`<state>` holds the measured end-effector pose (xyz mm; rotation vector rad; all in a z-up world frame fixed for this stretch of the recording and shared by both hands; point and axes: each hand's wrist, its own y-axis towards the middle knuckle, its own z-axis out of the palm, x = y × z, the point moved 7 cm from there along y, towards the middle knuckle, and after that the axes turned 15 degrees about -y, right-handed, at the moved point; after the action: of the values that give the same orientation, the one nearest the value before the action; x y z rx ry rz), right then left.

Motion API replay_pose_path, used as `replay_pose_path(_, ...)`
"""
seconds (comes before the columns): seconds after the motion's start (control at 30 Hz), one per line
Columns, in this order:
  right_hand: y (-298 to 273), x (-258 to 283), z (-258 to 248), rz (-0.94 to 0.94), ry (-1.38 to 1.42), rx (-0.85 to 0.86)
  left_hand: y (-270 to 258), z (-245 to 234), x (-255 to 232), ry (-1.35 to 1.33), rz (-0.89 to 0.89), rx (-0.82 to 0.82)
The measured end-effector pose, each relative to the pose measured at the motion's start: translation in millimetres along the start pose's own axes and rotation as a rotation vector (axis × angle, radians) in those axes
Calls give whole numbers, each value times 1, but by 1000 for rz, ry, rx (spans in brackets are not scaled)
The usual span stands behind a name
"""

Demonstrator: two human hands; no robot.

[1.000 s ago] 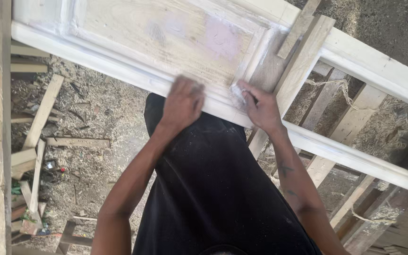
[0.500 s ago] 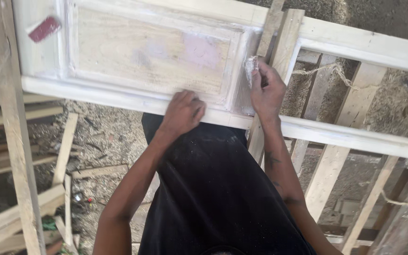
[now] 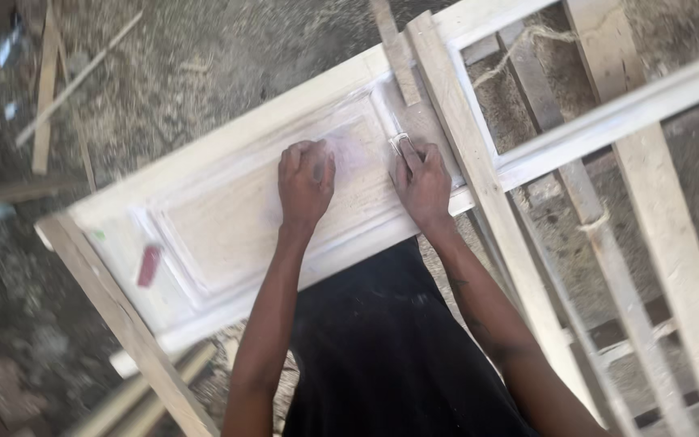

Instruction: The person sands a white wooden door panel resting on a workbench using a sanding block. They move the block along the flat surfaces and edges, then switch to a smaller sanding piece to work on the recessed panel areas.

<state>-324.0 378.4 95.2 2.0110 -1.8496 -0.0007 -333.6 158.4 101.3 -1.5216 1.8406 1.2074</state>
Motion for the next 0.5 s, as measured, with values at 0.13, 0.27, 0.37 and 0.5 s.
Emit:
replay_pose_path(0.13, -1, 5, 15, 18, 41, -64, 19, 36, 20, -81, 14, 122)
replay_pose_path(0.27, 5, 10, 32, -19, -107, -1, 38, 56, 36, 66, 144, 39)
replay_pose_path(0.37, -11, 10, 25, -158, -240, 103, 75, 57, 62, 81, 66, 32)
replay_pose_path(0.5, 2, 4, 49, -203, -254, 383, 145, 84, 91, 120, -170, 248)
